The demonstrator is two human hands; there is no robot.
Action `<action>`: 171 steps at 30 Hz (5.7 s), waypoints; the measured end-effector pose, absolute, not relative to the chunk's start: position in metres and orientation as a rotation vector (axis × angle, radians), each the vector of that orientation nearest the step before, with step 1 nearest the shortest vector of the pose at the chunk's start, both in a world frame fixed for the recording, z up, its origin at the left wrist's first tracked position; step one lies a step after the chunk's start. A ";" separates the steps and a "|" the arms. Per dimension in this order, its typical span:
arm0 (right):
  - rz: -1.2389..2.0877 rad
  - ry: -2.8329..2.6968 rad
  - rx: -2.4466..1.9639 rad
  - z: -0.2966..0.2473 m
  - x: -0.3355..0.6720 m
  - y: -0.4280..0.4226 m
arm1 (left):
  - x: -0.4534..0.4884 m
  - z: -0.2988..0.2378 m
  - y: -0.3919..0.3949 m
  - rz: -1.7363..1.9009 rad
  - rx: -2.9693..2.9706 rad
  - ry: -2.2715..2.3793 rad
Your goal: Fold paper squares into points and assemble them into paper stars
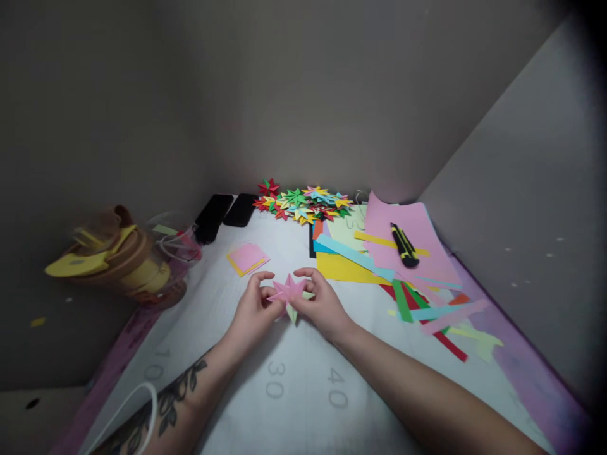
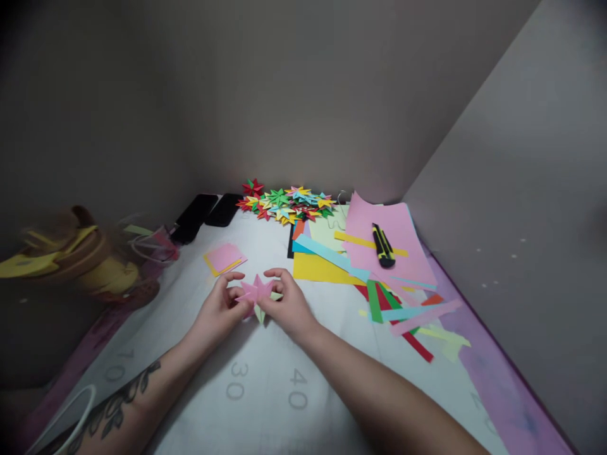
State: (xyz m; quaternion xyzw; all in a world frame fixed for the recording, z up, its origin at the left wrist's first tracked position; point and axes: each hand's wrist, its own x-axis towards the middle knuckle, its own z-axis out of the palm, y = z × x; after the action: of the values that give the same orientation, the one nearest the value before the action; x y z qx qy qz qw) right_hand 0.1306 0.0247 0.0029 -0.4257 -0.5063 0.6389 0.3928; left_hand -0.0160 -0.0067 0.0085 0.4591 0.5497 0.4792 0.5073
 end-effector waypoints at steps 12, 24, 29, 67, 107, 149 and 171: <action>0.798 -1.670 -0.930 0.001 0.141 0.031 | -0.014 0.011 -0.004 1.400 0.748 1.275; 0.257 -2.108 -0.598 -0.002 0.140 0.027 | -0.024 0.017 -0.003 1.240 0.657 1.067; 0.794 -1.672 -0.833 -0.009 0.140 0.030 | -0.021 0.018 -0.003 1.274 0.798 1.166; 0.390 -1.902 -0.728 0.005 0.139 0.011 | -0.018 0.016 -0.012 1.190 1.256 1.478; 0.299 -1.992 -0.760 -0.001 0.140 0.020 | -0.020 0.014 -0.010 1.137 1.337 1.581; 0.706 -1.710 -0.798 -0.003 0.138 0.019 | -0.018 0.020 -0.009 1.109 1.239 1.487; 0.446 -1.977 -0.741 0.003 0.144 0.019 | -0.017 0.022 -0.014 1.134 1.341 1.489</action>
State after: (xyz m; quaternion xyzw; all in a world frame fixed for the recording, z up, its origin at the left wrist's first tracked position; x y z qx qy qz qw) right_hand 0.1439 0.0187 0.0034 -0.3027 -0.8075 0.1820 0.4724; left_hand -0.0172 -0.0141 0.0222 0.5318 0.5905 0.4500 0.4075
